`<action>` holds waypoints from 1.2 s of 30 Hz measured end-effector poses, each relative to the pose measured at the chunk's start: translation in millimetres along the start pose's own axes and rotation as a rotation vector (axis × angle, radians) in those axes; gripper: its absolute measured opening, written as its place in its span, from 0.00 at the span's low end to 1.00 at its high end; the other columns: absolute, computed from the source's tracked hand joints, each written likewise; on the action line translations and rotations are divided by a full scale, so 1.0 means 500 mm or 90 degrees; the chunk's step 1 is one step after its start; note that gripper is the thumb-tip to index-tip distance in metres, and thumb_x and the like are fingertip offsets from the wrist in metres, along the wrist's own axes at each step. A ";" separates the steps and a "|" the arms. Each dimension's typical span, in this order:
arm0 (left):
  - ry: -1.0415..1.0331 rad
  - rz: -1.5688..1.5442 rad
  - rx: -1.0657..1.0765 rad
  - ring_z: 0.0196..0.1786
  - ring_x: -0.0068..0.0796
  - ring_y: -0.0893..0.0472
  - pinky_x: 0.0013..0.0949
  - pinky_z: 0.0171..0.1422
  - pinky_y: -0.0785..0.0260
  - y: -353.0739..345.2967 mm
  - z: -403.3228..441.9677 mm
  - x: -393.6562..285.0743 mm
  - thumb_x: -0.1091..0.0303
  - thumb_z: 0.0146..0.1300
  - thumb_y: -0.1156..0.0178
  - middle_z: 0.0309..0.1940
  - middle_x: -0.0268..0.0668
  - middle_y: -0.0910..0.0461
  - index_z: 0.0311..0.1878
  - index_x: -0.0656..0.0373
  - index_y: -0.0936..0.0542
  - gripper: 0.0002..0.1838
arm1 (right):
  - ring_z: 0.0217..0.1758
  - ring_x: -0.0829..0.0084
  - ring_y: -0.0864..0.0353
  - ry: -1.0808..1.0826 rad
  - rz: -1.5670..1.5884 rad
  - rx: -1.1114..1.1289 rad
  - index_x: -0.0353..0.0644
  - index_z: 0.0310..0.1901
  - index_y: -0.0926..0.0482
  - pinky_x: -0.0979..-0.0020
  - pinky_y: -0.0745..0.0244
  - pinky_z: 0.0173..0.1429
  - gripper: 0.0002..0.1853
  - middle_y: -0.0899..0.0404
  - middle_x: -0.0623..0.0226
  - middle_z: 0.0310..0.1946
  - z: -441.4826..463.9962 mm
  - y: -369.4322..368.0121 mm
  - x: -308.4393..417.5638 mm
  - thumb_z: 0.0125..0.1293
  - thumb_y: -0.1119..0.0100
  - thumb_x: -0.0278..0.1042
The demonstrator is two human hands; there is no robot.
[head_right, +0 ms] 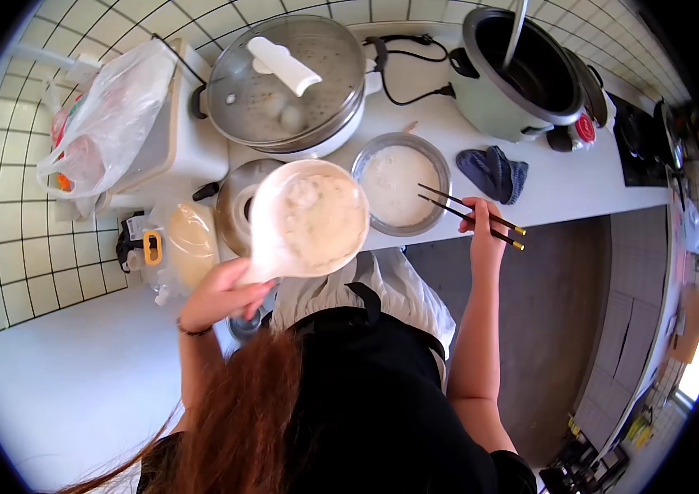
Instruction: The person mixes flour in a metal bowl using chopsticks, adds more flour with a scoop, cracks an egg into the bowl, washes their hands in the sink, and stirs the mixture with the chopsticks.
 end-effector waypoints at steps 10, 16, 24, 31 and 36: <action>-0.116 0.167 -0.154 0.15 0.25 0.26 0.29 0.23 0.34 -0.094 0.285 0.100 0.65 0.63 0.45 0.13 0.36 0.27 0.31 0.64 0.32 0.12 | 0.25 0.80 0.24 0.127 0.033 -0.085 0.32 0.38 0.25 0.79 0.29 0.31 0.09 0.26 0.66 0.24 -0.106 -0.016 0.086 0.68 0.53 0.29; -0.065 0.260 -0.159 0.16 0.25 0.26 0.29 0.23 0.34 -0.128 0.302 0.060 0.66 0.63 0.45 0.14 0.37 0.26 0.30 0.65 0.33 0.12 | 0.28 0.75 0.21 0.213 -0.071 0.082 0.35 0.37 0.22 0.79 0.27 0.33 0.05 0.23 0.64 0.29 -0.117 -0.132 0.048 0.59 0.44 0.18; -0.055 0.251 -0.183 0.16 0.26 0.25 0.30 0.23 0.34 -0.132 0.320 0.066 0.67 0.62 0.45 0.14 0.37 0.26 0.31 0.66 0.31 0.11 | 0.27 0.60 0.22 0.347 -0.185 0.103 0.34 0.39 0.22 0.72 0.28 0.31 0.09 0.24 0.58 0.31 -0.103 -0.145 0.030 0.55 0.42 0.15; -0.055 0.322 -0.199 0.19 0.41 0.23 0.38 0.27 0.32 -0.109 0.340 0.072 0.66 0.60 0.46 0.16 0.46 0.25 0.34 0.69 0.29 0.12 | 0.28 0.61 0.23 0.368 -0.194 0.049 0.36 0.38 0.21 0.71 0.28 0.32 0.08 0.24 0.59 0.30 -0.093 -0.113 0.067 0.55 0.42 0.16; -0.078 0.378 -0.195 0.16 0.29 0.24 0.31 0.23 0.33 -0.115 0.343 0.060 0.66 0.62 0.46 0.15 0.39 0.26 0.34 0.68 0.30 0.12 | 0.31 0.62 0.22 0.328 -0.092 0.163 0.35 0.38 0.21 0.71 0.27 0.35 0.08 0.24 0.59 0.32 -0.095 -0.182 0.039 0.56 0.42 0.16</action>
Point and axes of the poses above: each hand's wrist, its own z-axis towards the middle knuckle, its own y-axis out of the back of the hand, x = y × z, the point moved 5 cm from there along z, towards the middle knuckle
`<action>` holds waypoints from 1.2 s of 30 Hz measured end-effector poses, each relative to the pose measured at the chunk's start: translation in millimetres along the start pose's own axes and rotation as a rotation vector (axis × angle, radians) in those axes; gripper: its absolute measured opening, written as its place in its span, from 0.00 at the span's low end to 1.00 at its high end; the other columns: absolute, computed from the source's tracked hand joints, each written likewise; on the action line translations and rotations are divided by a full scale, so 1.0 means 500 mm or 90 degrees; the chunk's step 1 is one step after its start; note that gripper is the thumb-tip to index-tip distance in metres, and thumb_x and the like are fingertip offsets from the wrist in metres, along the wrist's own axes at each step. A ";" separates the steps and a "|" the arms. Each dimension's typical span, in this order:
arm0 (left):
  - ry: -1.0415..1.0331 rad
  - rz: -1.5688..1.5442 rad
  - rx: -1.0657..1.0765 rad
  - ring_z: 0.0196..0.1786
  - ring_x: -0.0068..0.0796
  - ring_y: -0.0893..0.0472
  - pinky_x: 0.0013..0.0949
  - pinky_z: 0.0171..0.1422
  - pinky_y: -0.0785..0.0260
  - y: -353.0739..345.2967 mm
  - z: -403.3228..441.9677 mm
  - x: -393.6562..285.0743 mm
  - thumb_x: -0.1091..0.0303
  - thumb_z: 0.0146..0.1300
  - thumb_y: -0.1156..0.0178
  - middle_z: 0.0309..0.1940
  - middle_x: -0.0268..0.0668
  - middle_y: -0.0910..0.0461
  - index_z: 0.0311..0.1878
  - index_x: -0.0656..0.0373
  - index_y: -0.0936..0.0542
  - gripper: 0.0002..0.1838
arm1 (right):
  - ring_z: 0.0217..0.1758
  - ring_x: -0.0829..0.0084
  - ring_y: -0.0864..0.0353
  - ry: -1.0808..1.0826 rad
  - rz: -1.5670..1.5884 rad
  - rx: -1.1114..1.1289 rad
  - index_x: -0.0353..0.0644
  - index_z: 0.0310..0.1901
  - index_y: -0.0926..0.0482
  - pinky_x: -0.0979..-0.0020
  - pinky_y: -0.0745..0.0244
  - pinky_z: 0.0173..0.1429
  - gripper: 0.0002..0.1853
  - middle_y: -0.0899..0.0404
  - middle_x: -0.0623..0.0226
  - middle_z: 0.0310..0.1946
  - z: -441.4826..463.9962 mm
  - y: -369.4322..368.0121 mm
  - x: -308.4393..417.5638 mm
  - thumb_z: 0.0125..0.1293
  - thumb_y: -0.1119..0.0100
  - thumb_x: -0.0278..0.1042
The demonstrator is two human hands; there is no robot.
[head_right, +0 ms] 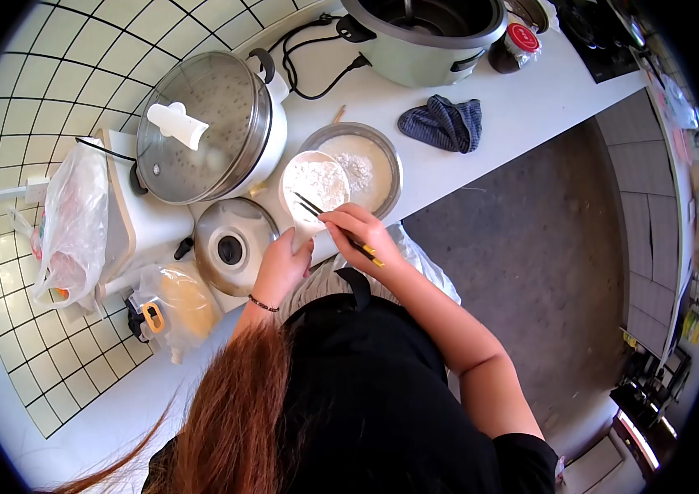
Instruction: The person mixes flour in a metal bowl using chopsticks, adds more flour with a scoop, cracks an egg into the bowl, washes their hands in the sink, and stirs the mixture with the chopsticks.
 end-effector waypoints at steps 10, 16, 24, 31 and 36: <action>0.054 -0.063 0.046 0.16 0.26 0.26 0.30 0.23 0.33 0.009 -0.009 -0.010 0.67 0.61 0.46 0.15 0.37 0.26 0.35 0.68 0.29 0.11 | 0.29 0.63 0.22 -0.010 -0.130 -0.075 0.35 0.38 0.22 0.72 0.27 0.33 0.09 0.24 0.59 0.31 -0.007 0.072 -0.005 0.54 0.44 0.14; 0.057 -0.074 0.027 0.16 0.28 0.26 0.31 0.23 0.34 0.016 -0.011 -0.012 0.68 0.61 0.46 0.15 0.39 0.26 0.35 0.67 0.29 0.10 | 0.30 0.61 0.22 0.001 -0.092 -0.043 0.35 0.38 0.22 0.72 0.27 0.34 0.09 0.24 0.58 0.31 -0.012 0.070 0.020 0.55 0.44 0.15; 0.066 -0.123 0.048 0.16 0.23 0.27 0.28 0.22 0.35 0.015 -0.013 -0.007 0.69 0.61 0.46 0.15 0.35 0.27 0.35 0.67 0.30 0.10 | 0.29 0.61 0.22 -0.064 -0.081 -0.045 0.34 0.37 0.22 0.72 0.27 0.33 0.08 0.24 0.58 0.31 -0.020 0.063 -0.015 0.55 0.44 0.15; 0.074 -0.110 0.048 0.16 0.23 0.28 0.28 0.23 0.35 0.020 -0.019 -0.004 0.69 0.61 0.45 0.16 0.35 0.27 0.34 0.66 0.30 0.09 | 0.27 0.63 0.23 -0.021 -0.027 0.012 0.34 0.37 0.22 0.72 0.29 0.31 0.08 0.24 0.59 0.30 -0.021 0.048 0.019 0.55 0.44 0.14; 0.066 -0.144 0.050 0.16 0.22 0.28 0.27 0.23 0.35 0.023 -0.019 -0.002 0.69 0.62 0.46 0.17 0.35 0.27 0.34 0.66 0.30 0.09 | 0.30 0.62 0.22 -0.012 -0.076 -0.017 0.34 0.37 0.22 0.72 0.28 0.33 0.08 0.24 0.58 0.30 -0.013 0.054 0.001 0.54 0.44 0.14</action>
Point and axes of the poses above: each hand's wrist, its own z-axis towards the middle knuckle, its own y-axis out of the back of the hand, x = y × z, the point moved 5 cm from there along z, towards the middle knuckle
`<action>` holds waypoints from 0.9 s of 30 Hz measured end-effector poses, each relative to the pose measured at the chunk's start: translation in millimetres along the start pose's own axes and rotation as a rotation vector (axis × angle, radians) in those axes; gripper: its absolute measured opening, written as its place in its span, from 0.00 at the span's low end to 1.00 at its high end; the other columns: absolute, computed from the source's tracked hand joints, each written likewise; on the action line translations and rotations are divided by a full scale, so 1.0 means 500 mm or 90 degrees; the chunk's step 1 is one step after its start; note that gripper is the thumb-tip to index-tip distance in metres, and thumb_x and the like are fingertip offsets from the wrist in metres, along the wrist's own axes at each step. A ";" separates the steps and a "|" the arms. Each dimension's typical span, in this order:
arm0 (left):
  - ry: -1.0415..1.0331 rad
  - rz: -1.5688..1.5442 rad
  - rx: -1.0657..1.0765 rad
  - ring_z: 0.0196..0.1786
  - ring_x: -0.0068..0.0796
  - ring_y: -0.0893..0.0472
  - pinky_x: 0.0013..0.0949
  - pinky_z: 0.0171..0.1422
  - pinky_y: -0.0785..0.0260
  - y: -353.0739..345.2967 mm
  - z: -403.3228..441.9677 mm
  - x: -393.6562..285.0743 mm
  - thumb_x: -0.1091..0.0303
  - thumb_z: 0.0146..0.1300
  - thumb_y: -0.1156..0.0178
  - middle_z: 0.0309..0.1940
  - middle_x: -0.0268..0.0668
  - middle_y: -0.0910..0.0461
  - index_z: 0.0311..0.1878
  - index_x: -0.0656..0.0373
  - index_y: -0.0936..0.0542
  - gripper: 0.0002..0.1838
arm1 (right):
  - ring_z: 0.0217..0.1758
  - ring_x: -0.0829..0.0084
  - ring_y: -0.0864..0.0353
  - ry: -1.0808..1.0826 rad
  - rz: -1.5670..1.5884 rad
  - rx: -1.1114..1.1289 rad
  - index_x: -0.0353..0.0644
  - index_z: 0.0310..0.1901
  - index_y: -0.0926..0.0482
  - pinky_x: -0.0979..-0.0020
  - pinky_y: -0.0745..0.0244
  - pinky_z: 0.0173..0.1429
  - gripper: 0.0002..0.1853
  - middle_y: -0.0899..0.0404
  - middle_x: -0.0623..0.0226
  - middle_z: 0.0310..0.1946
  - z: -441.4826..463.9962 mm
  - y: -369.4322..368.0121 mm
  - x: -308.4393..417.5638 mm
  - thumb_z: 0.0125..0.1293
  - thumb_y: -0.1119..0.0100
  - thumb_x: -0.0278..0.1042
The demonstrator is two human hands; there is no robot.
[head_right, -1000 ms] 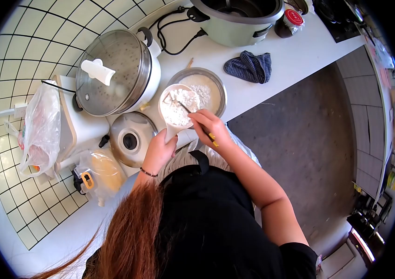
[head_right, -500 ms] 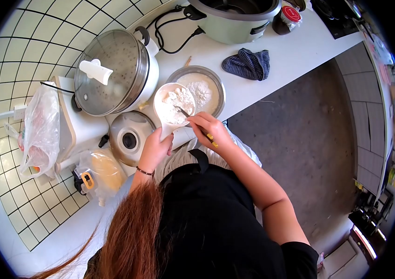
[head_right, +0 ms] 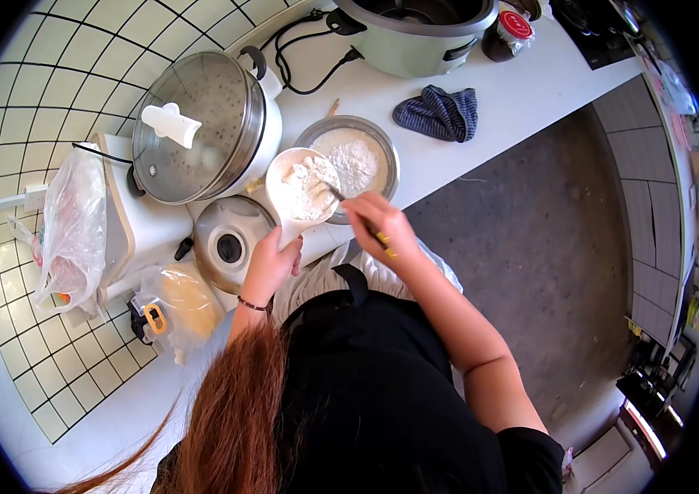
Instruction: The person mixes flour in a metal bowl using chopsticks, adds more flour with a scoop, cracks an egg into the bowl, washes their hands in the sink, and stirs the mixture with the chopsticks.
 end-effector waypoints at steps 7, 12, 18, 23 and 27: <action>0.016 -0.060 0.020 0.17 0.21 0.29 0.26 0.23 0.36 0.021 0.000 0.018 0.69 0.62 0.45 0.18 0.34 0.28 0.36 0.67 0.28 0.08 | 0.24 0.79 0.24 -0.193 0.070 -0.193 0.34 0.33 0.21 0.79 0.29 0.30 0.05 0.25 0.66 0.25 0.000 0.098 -0.054 0.63 0.48 0.22; 0.002 -0.202 0.048 0.18 0.19 0.29 0.24 0.23 0.35 0.044 -0.007 0.044 0.69 0.62 0.45 0.19 0.32 0.28 0.37 0.65 0.28 0.09 | 0.30 0.79 0.24 -0.256 -0.011 -0.166 0.34 0.36 0.21 0.80 0.30 0.34 0.04 0.25 0.66 0.28 0.007 0.072 -0.149 0.63 0.46 0.22; 0.010 -0.258 0.032 0.18 0.18 0.30 0.22 0.23 0.36 0.066 -0.029 0.058 0.69 0.63 0.44 0.20 0.31 0.28 0.38 0.65 0.27 0.08 | 0.27 0.80 0.25 -0.333 0.184 -0.077 0.34 0.37 0.21 0.80 0.29 0.33 0.05 0.22 0.68 0.29 0.016 -0.006 -0.197 0.63 0.45 0.23; -0.003 -0.245 0.022 0.18 0.17 0.29 0.22 0.22 0.36 0.078 -0.046 0.069 0.69 0.63 0.45 0.20 0.32 0.28 0.37 0.66 0.28 0.08 | 0.23 0.81 0.25 -0.356 0.084 -0.191 0.34 0.36 0.21 0.80 0.30 0.29 0.06 0.22 0.69 0.24 0.035 0.048 -0.217 0.64 0.46 0.27; 0.009 -0.267 0.025 0.18 0.18 0.30 0.22 0.22 0.37 0.081 -0.058 0.083 0.70 0.64 0.46 0.20 0.32 0.29 0.37 0.66 0.28 0.08 | 0.25 0.79 0.24 -0.318 0.228 -0.087 0.33 0.37 0.21 0.78 0.27 0.32 0.09 0.23 0.66 0.26 0.030 -0.034 -0.238 0.66 0.47 0.29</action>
Point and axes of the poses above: each hand's wrist, its own z-axis towards the middle knuckle, its own y-axis out of the back of the hand, x = y × z, the point moved 5 cm from there along z, towards the middle knuckle
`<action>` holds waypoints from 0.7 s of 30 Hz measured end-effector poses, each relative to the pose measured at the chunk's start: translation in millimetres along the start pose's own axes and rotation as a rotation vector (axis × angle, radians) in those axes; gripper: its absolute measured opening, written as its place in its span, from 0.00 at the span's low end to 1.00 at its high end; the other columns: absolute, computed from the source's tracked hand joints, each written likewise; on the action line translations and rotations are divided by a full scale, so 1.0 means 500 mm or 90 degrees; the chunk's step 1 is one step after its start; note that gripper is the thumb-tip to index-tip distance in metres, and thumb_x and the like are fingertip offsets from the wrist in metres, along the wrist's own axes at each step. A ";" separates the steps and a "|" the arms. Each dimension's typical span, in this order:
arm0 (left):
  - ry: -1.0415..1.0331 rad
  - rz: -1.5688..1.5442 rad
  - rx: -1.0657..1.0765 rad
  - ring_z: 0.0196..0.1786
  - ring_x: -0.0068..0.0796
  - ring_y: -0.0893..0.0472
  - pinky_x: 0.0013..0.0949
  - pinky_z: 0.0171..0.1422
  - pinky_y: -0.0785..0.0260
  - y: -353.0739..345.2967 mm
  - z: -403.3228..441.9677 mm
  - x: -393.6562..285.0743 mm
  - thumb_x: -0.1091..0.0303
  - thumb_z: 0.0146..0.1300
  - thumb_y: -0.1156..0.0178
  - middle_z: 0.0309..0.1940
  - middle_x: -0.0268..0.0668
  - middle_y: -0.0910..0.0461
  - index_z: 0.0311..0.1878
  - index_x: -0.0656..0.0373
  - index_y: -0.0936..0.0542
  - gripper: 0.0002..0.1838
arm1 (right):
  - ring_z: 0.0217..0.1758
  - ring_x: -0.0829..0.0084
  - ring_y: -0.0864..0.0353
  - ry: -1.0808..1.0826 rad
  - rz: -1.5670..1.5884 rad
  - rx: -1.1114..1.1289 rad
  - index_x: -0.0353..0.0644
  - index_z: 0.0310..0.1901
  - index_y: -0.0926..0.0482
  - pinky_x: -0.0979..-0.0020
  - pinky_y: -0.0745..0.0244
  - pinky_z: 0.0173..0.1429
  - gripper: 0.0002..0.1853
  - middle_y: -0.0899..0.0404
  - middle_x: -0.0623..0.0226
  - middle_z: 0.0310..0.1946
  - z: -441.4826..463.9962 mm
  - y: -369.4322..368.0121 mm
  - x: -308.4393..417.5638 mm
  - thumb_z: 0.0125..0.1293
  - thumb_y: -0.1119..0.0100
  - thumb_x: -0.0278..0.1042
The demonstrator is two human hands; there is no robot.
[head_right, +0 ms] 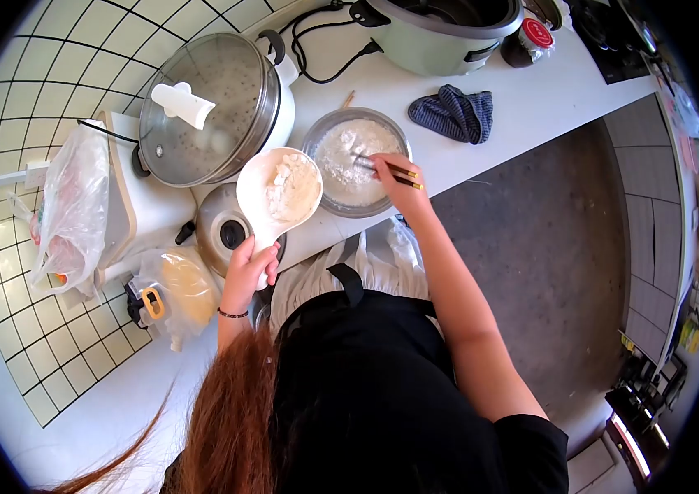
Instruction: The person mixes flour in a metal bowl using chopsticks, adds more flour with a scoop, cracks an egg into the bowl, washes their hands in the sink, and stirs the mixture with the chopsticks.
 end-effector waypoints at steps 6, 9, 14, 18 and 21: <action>0.017 -0.026 -0.017 0.18 0.18 0.30 0.23 0.22 0.37 0.012 -0.028 0.008 0.70 0.64 0.46 0.19 0.32 0.29 0.37 0.66 0.28 0.08 | 0.25 0.81 0.26 -0.020 -0.034 -0.097 0.34 0.36 0.21 0.80 0.29 0.31 0.09 0.22 0.68 0.25 0.020 0.059 -0.001 0.66 0.49 0.30; 0.013 -0.035 -0.013 0.18 0.18 0.30 0.23 0.22 0.37 0.022 -0.035 0.022 0.70 0.64 0.45 0.19 0.32 0.29 0.37 0.65 0.28 0.07 | 0.29 0.82 0.25 0.028 -0.014 -0.057 0.34 0.37 0.21 0.80 0.29 0.34 0.07 0.22 0.68 0.27 0.012 0.016 0.000 0.65 0.46 0.28; 0.021 -0.037 -0.025 0.19 0.17 0.30 0.23 0.23 0.37 0.035 -0.049 0.026 0.70 0.63 0.45 0.19 0.31 0.29 0.38 0.65 0.28 0.08 | 0.23 0.81 0.27 -0.133 0.039 -0.006 0.34 0.34 0.20 0.80 0.29 0.30 0.08 0.25 0.69 0.22 0.009 0.008 -0.021 0.64 0.47 0.29; 0.029 -0.037 -0.047 0.18 0.17 0.33 0.22 0.22 0.39 0.037 -0.067 0.016 0.71 0.63 0.47 0.18 0.30 0.32 0.40 0.65 0.28 0.07 | 0.25 0.81 0.25 -0.025 -0.055 -0.133 0.34 0.36 0.21 0.79 0.28 0.31 0.10 0.23 0.70 0.23 0.027 0.046 0.017 0.66 0.49 0.31; 0.031 -0.066 -0.045 0.18 0.17 0.32 0.22 0.23 0.38 0.050 -0.073 0.025 0.70 0.63 0.45 0.18 0.30 0.31 0.39 0.65 0.27 0.07 | 0.27 0.80 0.24 0.037 -0.005 0.027 0.34 0.39 0.21 0.79 0.28 0.33 0.09 0.22 0.70 0.27 0.019 -0.037 0.012 0.66 0.48 0.30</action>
Point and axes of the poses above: each hand's wrist, its own z-axis towards the middle knuckle, its own y-axis out of the back of the hand, x = y × z, the point moved 5 cm from there along z, towards the middle knuckle
